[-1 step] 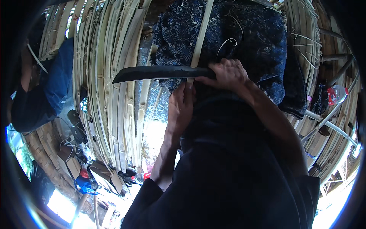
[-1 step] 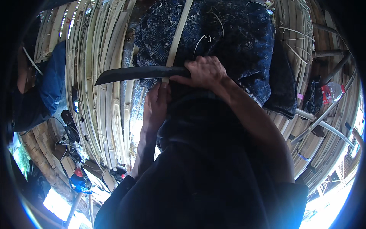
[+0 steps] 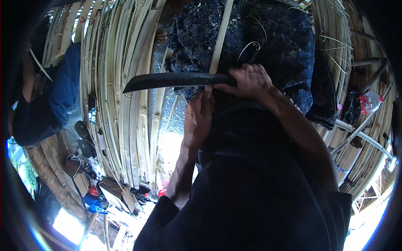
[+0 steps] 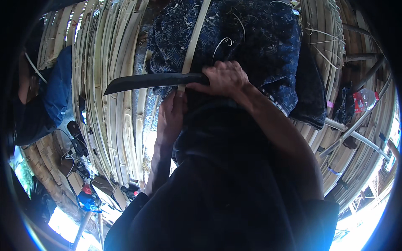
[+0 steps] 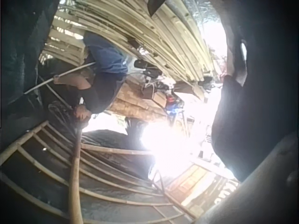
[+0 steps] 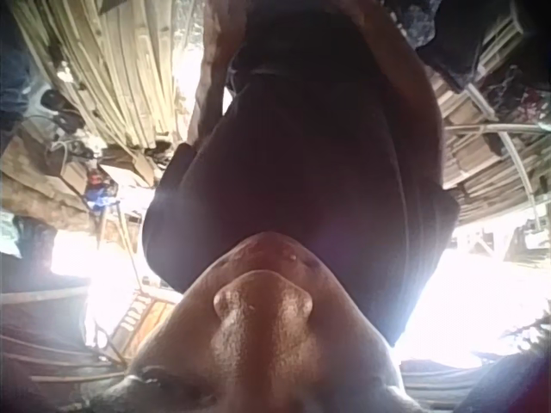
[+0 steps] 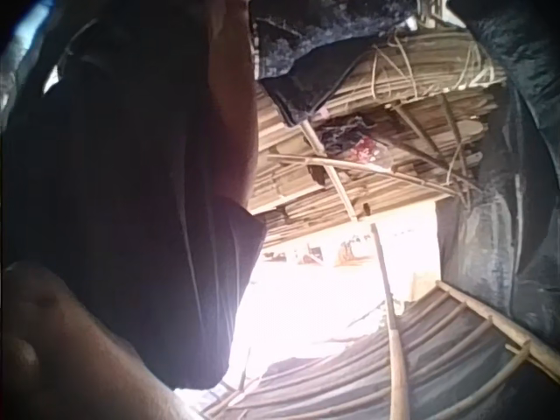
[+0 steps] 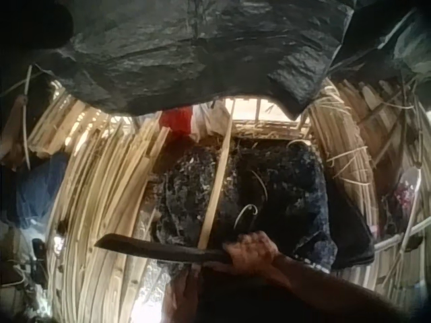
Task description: Shaving and smoothing strips of bamboo using a large knife or machete.
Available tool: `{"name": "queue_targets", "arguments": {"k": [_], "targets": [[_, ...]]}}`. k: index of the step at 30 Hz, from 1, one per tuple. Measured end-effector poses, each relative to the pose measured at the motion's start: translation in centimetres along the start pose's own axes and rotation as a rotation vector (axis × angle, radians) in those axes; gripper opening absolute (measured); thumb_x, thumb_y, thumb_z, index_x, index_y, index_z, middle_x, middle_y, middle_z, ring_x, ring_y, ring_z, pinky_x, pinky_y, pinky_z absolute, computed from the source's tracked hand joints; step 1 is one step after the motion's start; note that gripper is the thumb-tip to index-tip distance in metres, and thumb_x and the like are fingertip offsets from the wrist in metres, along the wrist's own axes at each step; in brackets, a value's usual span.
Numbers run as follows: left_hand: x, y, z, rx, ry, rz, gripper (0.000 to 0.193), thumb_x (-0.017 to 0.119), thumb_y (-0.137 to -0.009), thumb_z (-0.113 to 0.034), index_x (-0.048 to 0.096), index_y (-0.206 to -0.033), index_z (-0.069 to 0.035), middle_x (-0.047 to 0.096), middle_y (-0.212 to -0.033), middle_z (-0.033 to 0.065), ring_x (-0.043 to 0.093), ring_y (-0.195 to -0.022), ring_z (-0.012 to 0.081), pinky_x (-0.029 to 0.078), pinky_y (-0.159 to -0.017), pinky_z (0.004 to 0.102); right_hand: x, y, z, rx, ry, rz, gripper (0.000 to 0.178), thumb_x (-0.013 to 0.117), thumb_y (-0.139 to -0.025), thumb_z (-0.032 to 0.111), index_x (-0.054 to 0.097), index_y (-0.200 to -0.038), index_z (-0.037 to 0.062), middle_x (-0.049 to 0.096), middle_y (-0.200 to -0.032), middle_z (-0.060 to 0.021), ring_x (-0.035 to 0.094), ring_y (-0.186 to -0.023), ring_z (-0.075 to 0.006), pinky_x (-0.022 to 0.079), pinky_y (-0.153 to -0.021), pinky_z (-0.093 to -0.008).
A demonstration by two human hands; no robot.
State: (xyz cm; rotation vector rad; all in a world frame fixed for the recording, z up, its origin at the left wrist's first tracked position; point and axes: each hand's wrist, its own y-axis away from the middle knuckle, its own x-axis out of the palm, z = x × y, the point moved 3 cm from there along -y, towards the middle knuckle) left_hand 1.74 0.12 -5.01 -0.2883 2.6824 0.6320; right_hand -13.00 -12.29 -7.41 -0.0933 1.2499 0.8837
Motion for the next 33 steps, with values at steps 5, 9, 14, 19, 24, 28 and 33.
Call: {"name": "queue_targets", "arguments": {"k": [5, 9, 14, 19, 24, 28, 33], "targets": [[-0.3, 1.1, -0.1, -0.066, 0.003, 0.001, 0.031, 0.044, -0.107, -0.024, 0.06, -0.096, -0.001, 0.06, -0.072, 0.0114, 0.059, -0.063, 0.0204, 0.047, -0.061, 0.0367, 0.5, 0.5, 0.1, -0.026, 0.014, -0.031, 0.076, 0.053, -0.083, 0.082, 0.072, -0.1, 0.0109, 0.07, -0.085, -0.0218, 0.072, -0.084, -0.0367, 0.055, -0.086, -0.0496], [-1.0, 2.6, -0.1, -0.106, -0.01, 0.011, 0.031, 0.044, -0.107, -0.025, 0.06, -0.095, -0.001, 0.06, -0.071, 0.011, 0.06, -0.064, 0.0199, 0.047, -0.061, 0.0362, 1.1, 0.8, -0.3, -0.053, 0.07, -0.112, 0.078, 0.049, -0.082, 0.084, 0.073, -0.097, 0.0113, 0.07, -0.082, -0.0198, 0.072, -0.08, -0.0336, 0.056, -0.083, -0.0485], [-2.2, 5.0, -0.1, -0.226, 0.008, 0.026, 0.034, 0.042, -0.108, -0.026, 0.059, -0.093, -0.001, 0.057, -0.069, 0.0099, 0.056, -0.062, 0.0167, 0.044, -0.059, 0.035, 1.0, 0.4, -0.2, -0.013, 0.047, -0.069, 0.077, 0.049, -0.084, 0.082, 0.073, -0.1, 0.01, 0.069, -0.09, -0.0243, 0.07, -0.09, -0.0375, 0.053, -0.089, -0.0496], [-4.1, 8.7, -0.2, -0.309, -0.003, 0.016, 0.036, 0.041, -0.108, -0.028, 0.057, -0.091, -0.001, 0.055, -0.066, 0.008, 0.052, -0.059, 0.0159, 0.042, -0.057, 0.0332, 0.9, 0.2, -0.9, -0.023, 0.046, -0.169, 0.083, 0.045, -0.083, 0.086, 0.075, -0.098, 0.0098, 0.071, -0.088, -0.0237, 0.072, -0.088, -0.0403, 0.055, -0.086, -0.0522], [-6.1, 11.8, -0.9, -0.299, -0.016, 0.022, 0.036, 0.041, -0.107, -0.028, 0.056, -0.09, 0.0, 0.056, -0.065, 0.0097, 0.053, -0.059, 0.0193, 0.043, -0.058, 0.0355, 2.0, -0.1, -1.2, -0.023, 0.067, -0.226, 0.083, 0.047, -0.082, 0.086, 0.075, -0.096, 0.0094, 0.071, -0.087, -0.025, 0.072, -0.087, -0.0406, 0.056, -0.084, -0.052], [-7.8, 13.4, -1.2, -0.299, -0.078, 0.039, 0.034, 0.04, -0.108, -0.026, 0.053, -0.089, -0.001, 0.055, -0.065, 0.0115, 0.056, -0.058, 0.0216, 0.044, -0.057, 0.0365, 2.0, -0.2, -1.4, -0.026, 0.05, -0.274, 0.082, 0.048, -0.083, 0.085, 0.075, -0.091, 0.0077, 0.071, -0.086, -0.0252, 0.072, -0.085, -0.0395, 0.057, -0.082, -0.0512], [-8.3, 14.2, -1.2, -0.294, -0.044, -0.012, 0.029, 0.047, -0.103, -0.029, 0.057, -0.091, -0.004, 0.047, -0.066, 0.0017, 0.043, -0.059, 0.0082, 0.035, -0.054, 0.0297, 1.6, -0.4, -1.6, -0.045, 0.064, -0.439, 0.077, 0.052, -0.083, 0.082, 0.07, -0.075, 0.0074, 0.07, -0.075, -0.021, 0.073, -0.074, -0.0365, 0.058, -0.074, -0.0481]]}}
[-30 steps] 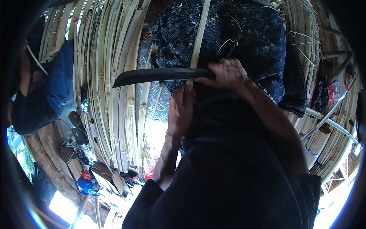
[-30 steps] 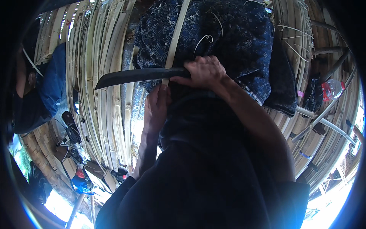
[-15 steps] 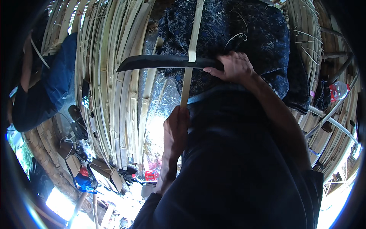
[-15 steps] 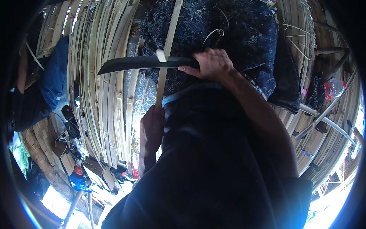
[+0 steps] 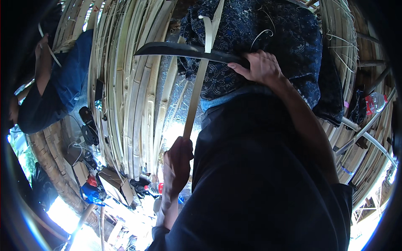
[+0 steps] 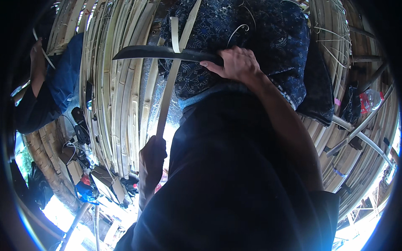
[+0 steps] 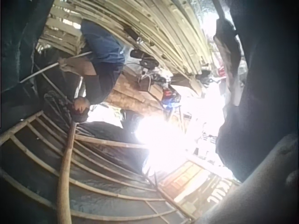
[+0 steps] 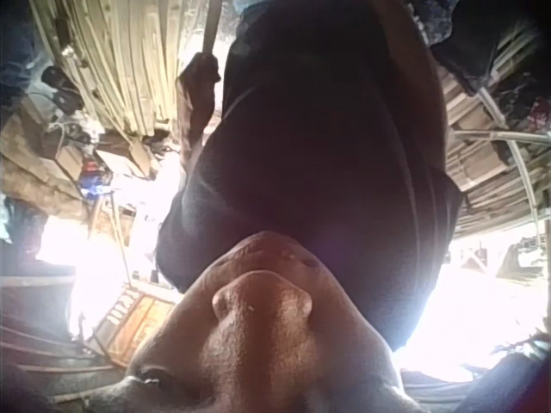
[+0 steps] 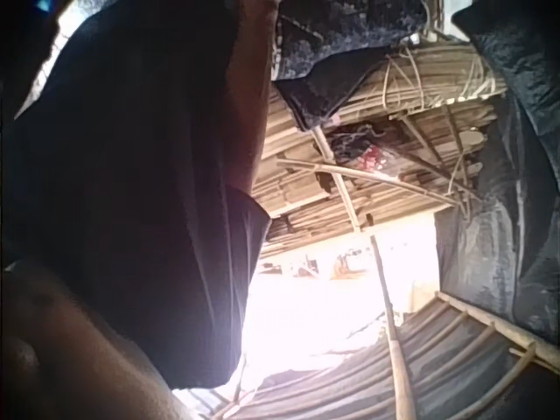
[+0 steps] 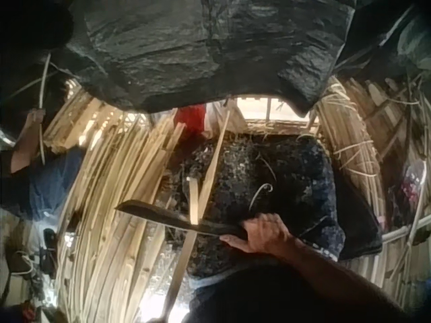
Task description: Shaving and smoothing strips of bamboo using a large knife or machete.
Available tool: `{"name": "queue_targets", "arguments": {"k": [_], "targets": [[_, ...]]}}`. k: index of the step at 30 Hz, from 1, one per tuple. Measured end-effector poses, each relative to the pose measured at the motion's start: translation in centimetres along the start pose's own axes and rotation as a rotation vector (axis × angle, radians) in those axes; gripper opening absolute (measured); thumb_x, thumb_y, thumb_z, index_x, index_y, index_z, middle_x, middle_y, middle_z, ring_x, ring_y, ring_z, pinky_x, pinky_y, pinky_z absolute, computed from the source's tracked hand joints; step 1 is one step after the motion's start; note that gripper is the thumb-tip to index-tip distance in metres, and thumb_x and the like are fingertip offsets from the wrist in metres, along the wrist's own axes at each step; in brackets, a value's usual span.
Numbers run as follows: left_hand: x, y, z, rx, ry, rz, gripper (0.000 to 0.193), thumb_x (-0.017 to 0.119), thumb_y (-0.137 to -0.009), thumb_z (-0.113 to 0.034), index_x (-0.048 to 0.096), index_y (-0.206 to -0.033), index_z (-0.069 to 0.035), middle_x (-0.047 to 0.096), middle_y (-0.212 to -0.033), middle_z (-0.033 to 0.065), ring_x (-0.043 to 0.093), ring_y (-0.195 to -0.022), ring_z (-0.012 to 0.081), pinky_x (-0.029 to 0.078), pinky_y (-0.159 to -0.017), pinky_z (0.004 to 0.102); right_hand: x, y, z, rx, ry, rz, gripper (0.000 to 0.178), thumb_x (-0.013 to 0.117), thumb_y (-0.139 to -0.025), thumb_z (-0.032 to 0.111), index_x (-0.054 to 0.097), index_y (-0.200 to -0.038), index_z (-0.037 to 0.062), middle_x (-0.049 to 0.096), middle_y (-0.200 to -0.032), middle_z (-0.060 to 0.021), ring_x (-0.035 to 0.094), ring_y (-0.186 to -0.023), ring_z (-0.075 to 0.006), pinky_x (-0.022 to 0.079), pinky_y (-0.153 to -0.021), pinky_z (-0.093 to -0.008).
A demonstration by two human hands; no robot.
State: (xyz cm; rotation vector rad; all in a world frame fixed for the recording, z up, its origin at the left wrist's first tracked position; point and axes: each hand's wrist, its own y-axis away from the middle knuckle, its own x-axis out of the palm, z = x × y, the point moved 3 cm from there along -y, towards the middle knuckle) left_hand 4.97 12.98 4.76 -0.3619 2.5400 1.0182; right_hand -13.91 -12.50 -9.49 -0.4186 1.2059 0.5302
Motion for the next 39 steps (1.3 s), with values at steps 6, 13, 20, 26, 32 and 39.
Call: {"name": "queue_targets", "arguments": {"k": [6, 13, 20, 26, 32, 39], "targets": [[0.4, -4.0, 4.2, -0.157, 0.25, 0.284, 0.028, 0.045, -0.108, -0.025, 0.055, -0.097, -0.001, 0.053, -0.066, 0.0056, 0.047, -0.053, 0.0137, 0.04, -0.051, 0.0307, -0.1, -0.6, 0.6, -0.088, 0.01, -0.172, 0.072, 0.056, -0.084, 0.078, 0.067, -0.068, 0.0095, 0.065, -0.059, -0.0145, 0.069, -0.057, -0.0318, 0.057, -0.056, -0.0433], [2.4, -13.9, -0.9, 0.031, 0.116, 0.288, 0.036, 0.041, -0.11, -0.029, 0.061, -0.104, 0.0, 0.061, -0.074, 0.0062, 0.058, -0.062, 0.0118, 0.048, -0.059, 0.0271, -1.0, -0.3, 0.6, -0.094, 0.049, -0.118, 0.069, 0.058, -0.085, 0.077, 0.068, -0.069, 0.0105, 0.062, -0.054, -0.0109, 0.068, -0.051, -0.0286, 0.055, -0.05, -0.0398], [2.0, -16.7, -1.2, 0.174, 0.063, 0.312, 0.025, 0.056, -0.105, -0.023, 0.061, -0.108, 0.001, 0.067, -0.081, 0.0095, 0.066, -0.071, 0.0163, 0.052, -0.062, 0.0303, -1.9, -0.8, 0.8, -0.035, -0.011, -0.091, 0.066, 0.061, -0.084, 0.074, 0.066, -0.068, 0.0101, 0.061, -0.053, -0.0093, 0.068, -0.051, -0.0273, 0.056, -0.05, -0.0403], [1.2, -18.8, -3.5, 0.283, -0.006, 0.141, 0.017, 0.06, -0.102, -0.016, 0.056, -0.113, -0.004, 0.064, -0.097, 0.0045, 0.062, -0.085, 0.0109, 0.05, -0.071, 0.0289, -1.8, -0.7, 0.6, -0.027, -0.062, -0.053, 0.063, 0.066, -0.082, 0.071, 0.068, -0.069, 0.0099, 0.061, -0.053, -0.01, 0.067, -0.05, -0.0266, 0.055, -0.049, -0.0385], [1.8, -22.6, -3.5, 0.236, 0.091, 0.239, 0.023, 0.063, -0.101, -0.02, 0.059, -0.117, -0.005, 0.065, -0.091, 0.0038, 0.062, -0.077, 0.0083, 0.049, -0.059, 0.0289, -1.3, -0.5, 0.2, -0.055, -0.163, -0.157, 0.057, 0.075, -0.078, 0.066, 0.069, -0.071, 0.0098, 0.054, -0.049, -0.0054, 0.059, -0.043, -0.0244, 0.05, -0.045, -0.035], [2.6, -25.4, -4.4, 0.402, -0.121, 0.184, 0.03, 0.072, -0.091, -0.005, 0.063, -0.12, -0.005, 0.062, -0.102, 0.0131, 0.067, -0.089, 0.0224, 0.055, -0.073, 0.0367, -2.3, 0.1, -0.1, -0.239, -0.097, -0.429, 0.053, 0.08, -0.078, 0.057, 0.069, -0.08, 0.0052, 0.051, -0.061, -0.0022, 0.05, -0.048, -0.0161, 0.046, -0.047, -0.0317]]}}
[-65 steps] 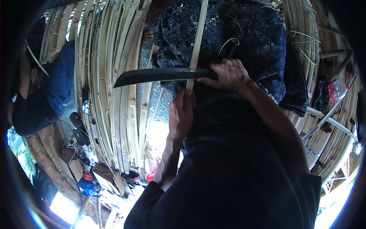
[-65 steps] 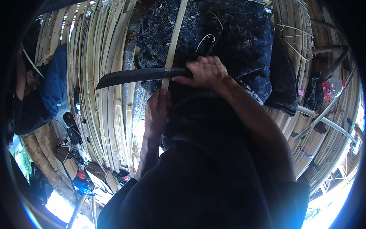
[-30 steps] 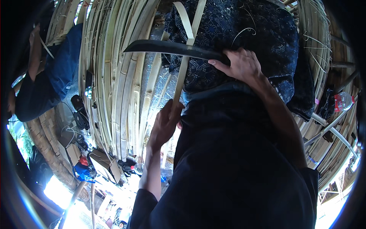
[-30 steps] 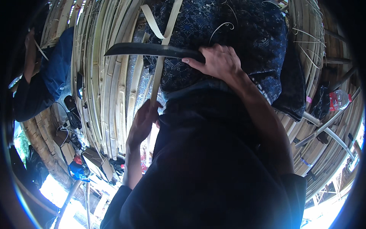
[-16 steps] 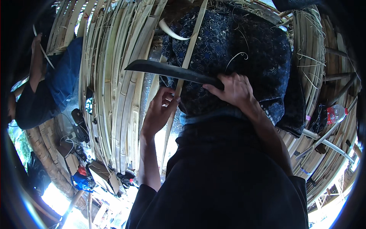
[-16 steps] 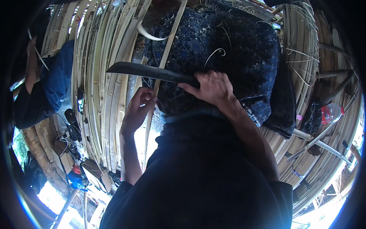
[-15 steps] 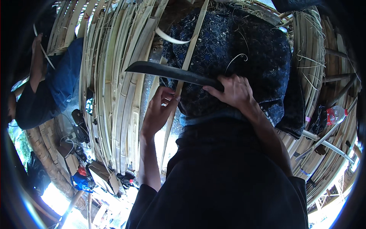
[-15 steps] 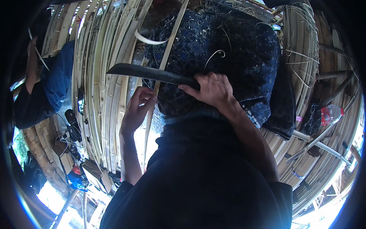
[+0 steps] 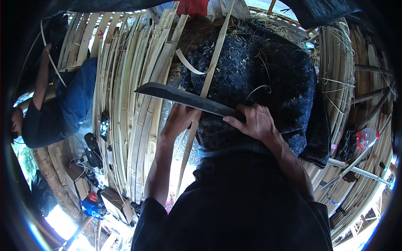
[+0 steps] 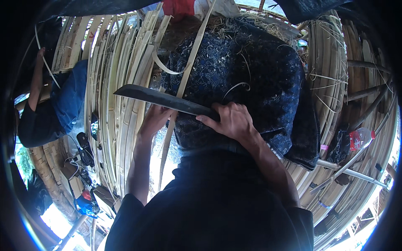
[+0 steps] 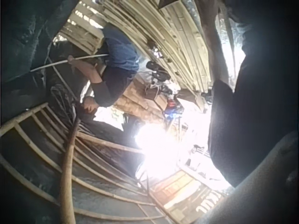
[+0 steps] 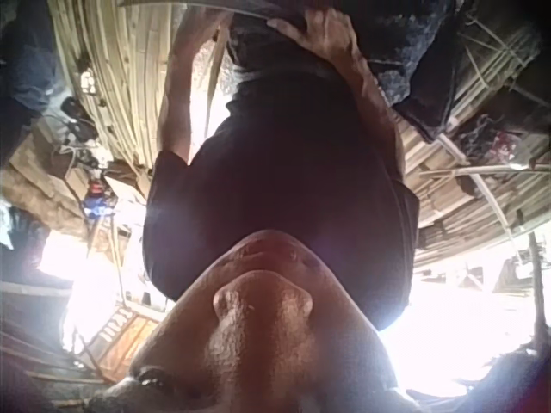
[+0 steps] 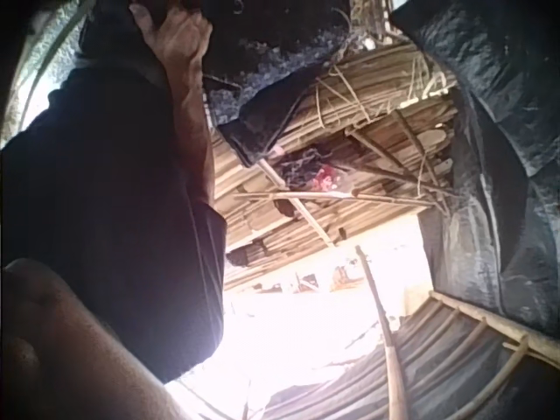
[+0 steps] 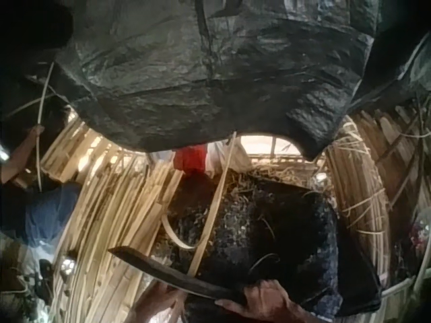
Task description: Shaving and smoothing strips of bamboo using a large knife or machete.
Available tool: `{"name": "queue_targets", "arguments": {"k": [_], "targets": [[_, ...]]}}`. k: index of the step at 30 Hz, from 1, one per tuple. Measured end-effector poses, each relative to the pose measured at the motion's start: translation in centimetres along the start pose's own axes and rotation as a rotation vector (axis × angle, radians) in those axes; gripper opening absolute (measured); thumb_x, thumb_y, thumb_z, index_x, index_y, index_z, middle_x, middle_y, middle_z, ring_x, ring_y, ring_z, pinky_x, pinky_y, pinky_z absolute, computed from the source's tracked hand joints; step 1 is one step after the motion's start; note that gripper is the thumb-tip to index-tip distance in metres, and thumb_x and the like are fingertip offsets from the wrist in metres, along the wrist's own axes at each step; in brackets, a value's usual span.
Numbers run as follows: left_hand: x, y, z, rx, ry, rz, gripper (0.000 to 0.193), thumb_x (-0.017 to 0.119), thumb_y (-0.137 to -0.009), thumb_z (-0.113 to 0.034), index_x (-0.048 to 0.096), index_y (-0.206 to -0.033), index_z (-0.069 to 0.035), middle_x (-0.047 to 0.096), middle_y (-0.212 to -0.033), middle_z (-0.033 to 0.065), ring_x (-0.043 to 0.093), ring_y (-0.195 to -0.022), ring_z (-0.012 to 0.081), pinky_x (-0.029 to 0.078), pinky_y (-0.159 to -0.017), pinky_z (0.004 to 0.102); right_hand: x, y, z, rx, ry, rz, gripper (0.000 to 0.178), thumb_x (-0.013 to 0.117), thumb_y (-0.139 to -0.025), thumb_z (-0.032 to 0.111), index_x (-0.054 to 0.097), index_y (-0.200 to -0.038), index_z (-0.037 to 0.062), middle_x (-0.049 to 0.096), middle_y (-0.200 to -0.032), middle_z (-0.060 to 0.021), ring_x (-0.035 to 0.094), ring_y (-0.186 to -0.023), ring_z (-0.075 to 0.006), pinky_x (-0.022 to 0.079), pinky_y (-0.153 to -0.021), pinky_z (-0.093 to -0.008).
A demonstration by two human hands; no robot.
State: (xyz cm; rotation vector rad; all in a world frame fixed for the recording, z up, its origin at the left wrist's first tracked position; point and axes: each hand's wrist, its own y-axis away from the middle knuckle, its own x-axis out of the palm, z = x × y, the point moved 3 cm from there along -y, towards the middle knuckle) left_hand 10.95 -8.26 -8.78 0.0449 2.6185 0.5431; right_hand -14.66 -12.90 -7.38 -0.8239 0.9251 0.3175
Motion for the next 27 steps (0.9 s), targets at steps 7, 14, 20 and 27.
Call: {"name": "queue_targets", "arguments": {"k": [7, 14, 20, 27], "targets": [[-0.1, 0.5, -4.0, 0.332, -0.187, -0.015, 0.027, 0.072, -0.09, -0.003, 0.065, -0.116, -0.006, 0.06, -0.102, 0.0116, 0.063, -0.081, 0.0165, 0.055, -0.07, 0.0349, -2.6, -2.2, -0.9, -0.087, -0.059, -0.009, 0.056, 0.077, -0.082, 0.056, 0.073, -0.088, 0.0005, 0.055, -0.056, -0.0075, 0.056, -0.046, -0.0249, 0.049, -0.049, -0.0365], [1.2, 1.4, -4.8, -0.239, 0.587, 0.264, 0.015, 0.059, -0.102, -0.013, 0.054, -0.114, -0.005, 0.063, -0.092, 0.0084, 0.068, -0.065, 0.0136, 0.055, -0.049, 0.0243, -3.6, -4.3, -2.7, 0.397, -0.402, 0.411, 0.06, 0.068, -0.088, 0.059, 0.072, -0.086, 0.0, 0.058, -0.051, -0.0143, 0.067, -0.052, -0.032, 0.055, -0.053, -0.0401], [2.4, 1.3, -5.5, -0.289, 0.625, 0.209, 0.017, 0.05, -0.107, -0.018, 0.057, -0.115, -0.004, 0.062, -0.08, 0.0052, 0.054, -0.051, 0.0057, 0.039, -0.039, 0.0193, -1.6, -5.0, -1.7, 0.241, -0.327, 0.505, 0.06, 0.065, -0.088, 0.063, 0.071, -0.078, 0.0041, 0.06, -0.051, -0.0106, 0.066, -0.05, -0.0279, 0.055, -0.052, -0.0387], [4.2, 2.5, -4.9, -0.428, 0.764, 0.158, 0.03, 0.044, -0.108, -0.04, 0.054, -0.103, -0.012, 0.028, -0.06, -0.0085, 0.025, -0.043, 0.0016, 0.018, -0.039, 0.0218, 1.6, -5.2, -3.6, 0.105, -0.11, 0.276, 0.057, 0.068, -0.088, 0.061, 0.067, -0.073, 0.0049, 0.057, -0.049, -0.0093, 0.065, -0.048, -0.027, 0.053, -0.047, -0.036]]}}
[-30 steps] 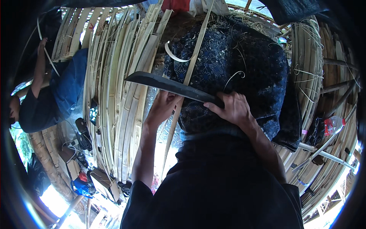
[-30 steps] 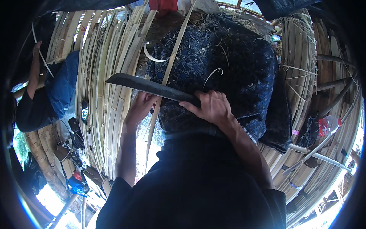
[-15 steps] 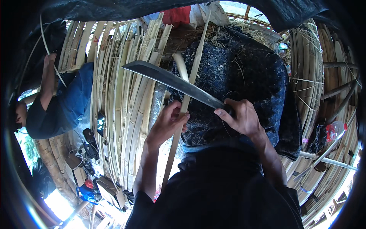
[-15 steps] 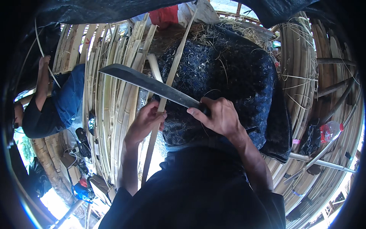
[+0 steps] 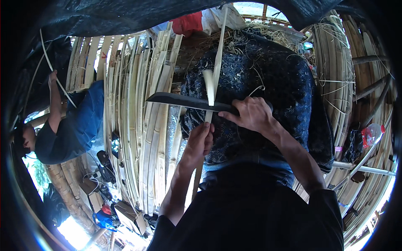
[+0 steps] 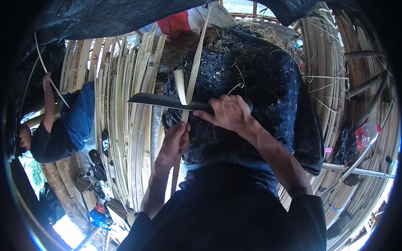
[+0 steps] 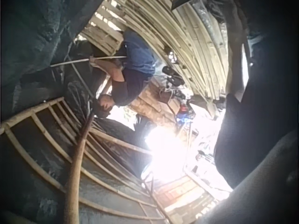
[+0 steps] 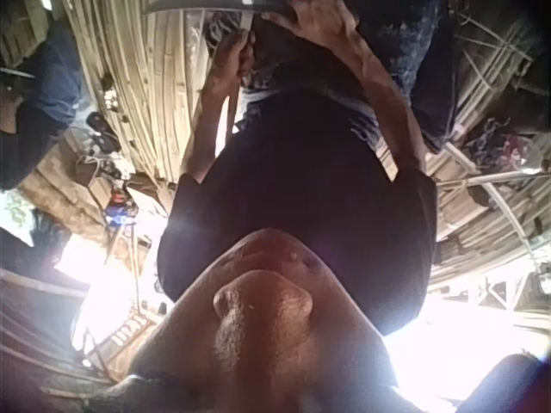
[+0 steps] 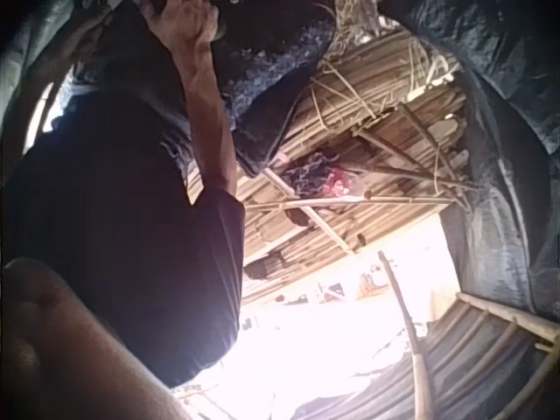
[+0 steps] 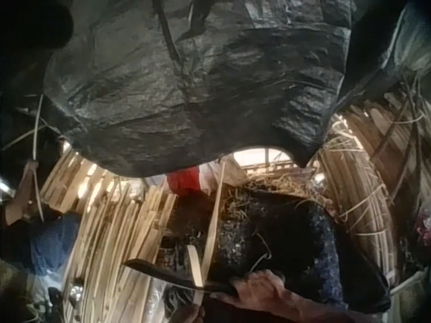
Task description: Shaving and smoothing strips of bamboo using a large knife or machete.
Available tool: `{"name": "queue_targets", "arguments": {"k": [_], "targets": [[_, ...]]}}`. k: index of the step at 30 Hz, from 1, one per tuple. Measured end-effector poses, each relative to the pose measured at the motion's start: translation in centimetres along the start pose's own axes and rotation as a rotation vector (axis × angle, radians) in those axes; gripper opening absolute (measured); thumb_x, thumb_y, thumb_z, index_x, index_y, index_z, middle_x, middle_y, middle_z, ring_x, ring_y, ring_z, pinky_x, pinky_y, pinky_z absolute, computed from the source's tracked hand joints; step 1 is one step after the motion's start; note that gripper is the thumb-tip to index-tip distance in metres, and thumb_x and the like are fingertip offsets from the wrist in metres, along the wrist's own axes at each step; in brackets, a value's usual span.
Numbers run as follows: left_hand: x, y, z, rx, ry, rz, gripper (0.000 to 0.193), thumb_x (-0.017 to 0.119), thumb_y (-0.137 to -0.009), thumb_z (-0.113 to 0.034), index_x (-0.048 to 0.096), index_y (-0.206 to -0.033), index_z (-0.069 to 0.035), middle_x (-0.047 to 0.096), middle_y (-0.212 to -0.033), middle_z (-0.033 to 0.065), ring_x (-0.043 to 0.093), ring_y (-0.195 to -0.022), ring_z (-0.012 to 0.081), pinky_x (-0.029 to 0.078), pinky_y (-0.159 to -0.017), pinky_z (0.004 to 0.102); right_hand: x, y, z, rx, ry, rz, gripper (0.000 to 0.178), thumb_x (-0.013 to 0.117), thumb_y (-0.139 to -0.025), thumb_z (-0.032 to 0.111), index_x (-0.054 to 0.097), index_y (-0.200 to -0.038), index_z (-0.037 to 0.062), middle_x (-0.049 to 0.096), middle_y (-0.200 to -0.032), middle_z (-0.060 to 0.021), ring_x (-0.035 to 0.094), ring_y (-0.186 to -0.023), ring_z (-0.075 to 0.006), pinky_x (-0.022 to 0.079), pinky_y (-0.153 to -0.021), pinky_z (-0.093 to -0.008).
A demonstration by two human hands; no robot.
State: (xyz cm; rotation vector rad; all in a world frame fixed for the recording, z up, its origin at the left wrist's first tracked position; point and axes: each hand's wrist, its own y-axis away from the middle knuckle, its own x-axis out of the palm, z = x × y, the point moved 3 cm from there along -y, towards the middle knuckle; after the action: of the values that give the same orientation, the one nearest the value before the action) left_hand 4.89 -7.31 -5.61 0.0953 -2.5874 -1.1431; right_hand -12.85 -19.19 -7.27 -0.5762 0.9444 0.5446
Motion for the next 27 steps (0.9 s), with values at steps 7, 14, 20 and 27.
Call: {"name": "queue_targets", "arguments": {"k": [7, 14, 20, 27], "targets": [[0.6, 1.3, 0.5, 0.018, -0.084, -0.218, 0.034, 0.045, -0.109, -0.036, 0.051, -0.086, -0.011, 0.043, -0.06, -0.003, 0.038, -0.045, 0.0086, 0.028, -0.042, 0.0257, -0.7, -0.6, 0.8, 0.043, 0.004, 0.128, 0.062, 0.063, -0.088, 0.066, 0.067, -0.071, 0.0072, 0.061, -0.051, -0.0116, 0.067, -0.049, -0.0288, 0.056, -0.05, -0.0405], [0.9, 1.7, 0.6, 0.269, -0.424, -0.31, 0.021, 0.052, -0.106, -0.016, 0.055, -0.094, 0.001, 0.052, -0.067, 0.0113, 0.045, -0.055, 0.0246, 0.039, -0.052, 0.0357, -2.1, -1.7, -0.6, 0.035, 0.065, 0.031, 0.064, 0.059, -0.09, 0.068, 0.065, -0.068, 0.0076, 0.061, -0.05, -0.012, 0.066, -0.045, -0.0261, 0.054, -0.044, -0.0383], [2.5, 3.1, -0.1, 0.5, -0.598, -0.341, 0.026, 0.048, -0.108, -0.016, 0.054, -0.09, 0.003, 0.047, -0.065, 0.0126, 0.04, -0.055, 0.015, 0.038, -0.053, 0.0363, -3.1, -2.3, -1.5, -0.073, 0.109, -0.05, 0.064, 0.059, -0.088, 0.07, 0.067, -0.071, 0.0091, 0.061, -0.051, -0.0118, 0.066, -0.045, -0.0276, 0.053, -0.043, -0.039], [2.2, 3.4, 0.8, 0.431, -0.521, -0.325, 0.025, 0.049, -0.107, -0.015, 0.054, -0.091, 0.003, 0.045, -0.065, 0.0128, 0.038, -0.056, 0.0163, 0.038, -0.054, 0.0355, -3.2, -1.8, -0.1, -0.095, 0.08, 0.11, 0.064, 0.056, -0.089, 0.072, 0.066, -0.072, 0.0103, 0.06, -0.05, -0.0074, 0.063, -0.042, -0.0237, 0.051, -0.039, -0.0396]]}}
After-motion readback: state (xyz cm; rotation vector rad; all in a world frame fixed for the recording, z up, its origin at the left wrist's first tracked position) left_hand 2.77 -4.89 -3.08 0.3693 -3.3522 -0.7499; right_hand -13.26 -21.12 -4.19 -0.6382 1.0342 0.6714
